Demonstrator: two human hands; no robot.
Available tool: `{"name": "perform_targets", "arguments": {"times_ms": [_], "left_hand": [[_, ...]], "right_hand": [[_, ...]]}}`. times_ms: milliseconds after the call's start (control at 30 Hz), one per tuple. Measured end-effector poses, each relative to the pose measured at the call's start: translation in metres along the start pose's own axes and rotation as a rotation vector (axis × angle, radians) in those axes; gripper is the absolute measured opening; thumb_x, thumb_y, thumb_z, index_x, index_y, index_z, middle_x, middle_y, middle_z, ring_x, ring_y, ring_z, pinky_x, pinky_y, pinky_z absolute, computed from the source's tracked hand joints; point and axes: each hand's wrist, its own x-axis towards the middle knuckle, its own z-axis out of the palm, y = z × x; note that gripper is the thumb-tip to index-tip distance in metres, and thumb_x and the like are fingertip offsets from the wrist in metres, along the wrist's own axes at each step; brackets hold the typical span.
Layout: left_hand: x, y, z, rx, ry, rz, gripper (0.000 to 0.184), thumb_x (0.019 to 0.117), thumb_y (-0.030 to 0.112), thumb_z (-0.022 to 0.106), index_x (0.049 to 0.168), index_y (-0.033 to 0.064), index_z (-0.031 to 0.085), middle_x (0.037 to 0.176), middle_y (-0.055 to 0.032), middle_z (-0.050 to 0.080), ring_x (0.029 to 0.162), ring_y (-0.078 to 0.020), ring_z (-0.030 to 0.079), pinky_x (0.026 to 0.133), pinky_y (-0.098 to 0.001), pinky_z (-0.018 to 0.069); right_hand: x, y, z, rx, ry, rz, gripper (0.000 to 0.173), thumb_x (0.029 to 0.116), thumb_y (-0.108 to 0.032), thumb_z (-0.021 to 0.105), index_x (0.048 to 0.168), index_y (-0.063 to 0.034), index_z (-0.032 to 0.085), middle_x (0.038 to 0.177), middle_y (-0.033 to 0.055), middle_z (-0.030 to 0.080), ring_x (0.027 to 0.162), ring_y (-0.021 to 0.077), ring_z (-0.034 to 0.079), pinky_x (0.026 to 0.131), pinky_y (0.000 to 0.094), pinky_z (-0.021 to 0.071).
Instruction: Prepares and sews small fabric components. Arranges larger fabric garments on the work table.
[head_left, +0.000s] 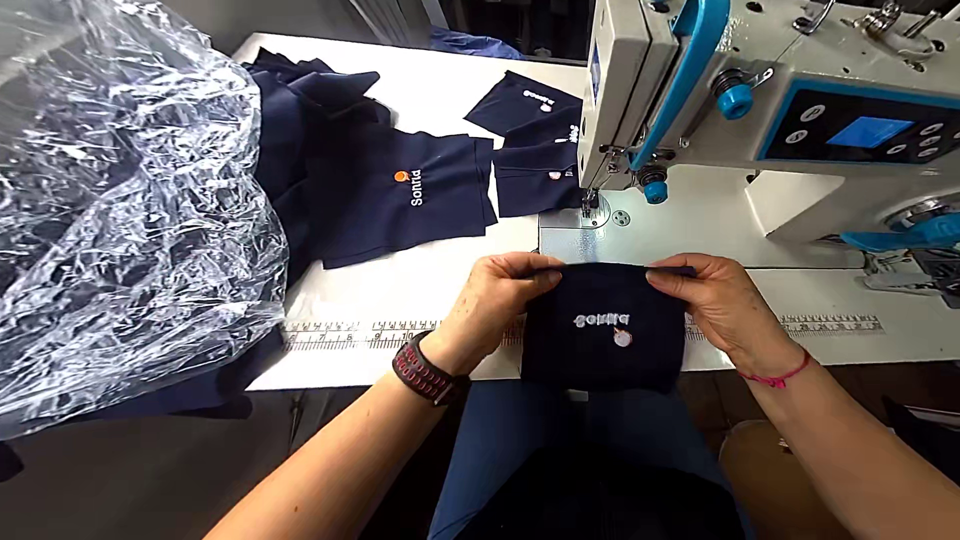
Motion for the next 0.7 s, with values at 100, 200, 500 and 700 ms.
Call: {"name": "perform_targets", "arguments": {"times_ms": [100, 200, 500, 700], "left_hand": [[0.015, 0.001, 0.0, 0.019, 0.024, -0.006, 0.011, 0.0938, -0.006, 0.065, 0.099, 0.001, 0.072, 0.082, -0.0032, 0.075, 0.07, -0.0067, 0.071, 0.065, -0.0237, 0.0597], [0.023, 0.003, 0.001, 0.025, 0.048, -0.057, 0.01, 0.1002, 0.003, 0.06, 0.098, 0.0026, 0.07, 0.079, -0.0028, 0.074, 0.066, -0.0075, 0.071, 0.061, -0.025, 0.0599], [0.014, 0.006, -0.013, -0.184, -0.039, 0.027, 0.024, 0.0952, -0.009, 0.056, 0.098, 0.0041, 0.076, 0.084, -0.0042, 0.076, 0.071, -0.0073, 0.071, 0.066, -0.0227, 0.0605], [0.007, 0.002, -0.015, -0.271, -0.102, 0.138, 0.027, 0.0957, -0.002, 0.055, 0.097, 0.01, 0.079, 0.083, -0.0036, 0.076, 0.07, -0.0054, 0.071, 0.065, -0.0207, 0.0605]], "right_hand": [[0.018, 0.008, -0.005, -0.099, -0.04, -0.016, 0.009, 0.0883, 0.005, 0.072, 0.093, -0.003, 0.074, 0.078, -0.001, 0.074, 0.07, 0.0024, 0.069, 0.067, 0.0201, 0.0588], [0.027, 0.014, -0.007, -0.142, -0.067, -0.081, 0.006, 0.0923, -0.001, 0.07, 0.091, -0.0044, 0.074, 0.075, -0.0028, 0.073, 0.067, -0.0001, 0.067, 0.063, 0.0176, 0.0565], [0.022, 0.015, -0.021, 0.092, -0.095, -0.216, 0.021, 0.0882, 0.009, 0.069, 0.096, -0.0064, 0.079, 0.088, -0.0012, 0.077, 0.08, 0.0029, 0.072, 0.077, 0.0199, 0.0607], [0.014, 0.015, -0.03, 0.19, -0.181, -0.331, 0.021, 0.0896, 0.005, 0.07, 0.1, -0.0098, 0.081, 0.092, -0.0017, 0.078, 0.083, 0.0028, 0.072, 0.078, 0.019, 0.0605]]}}
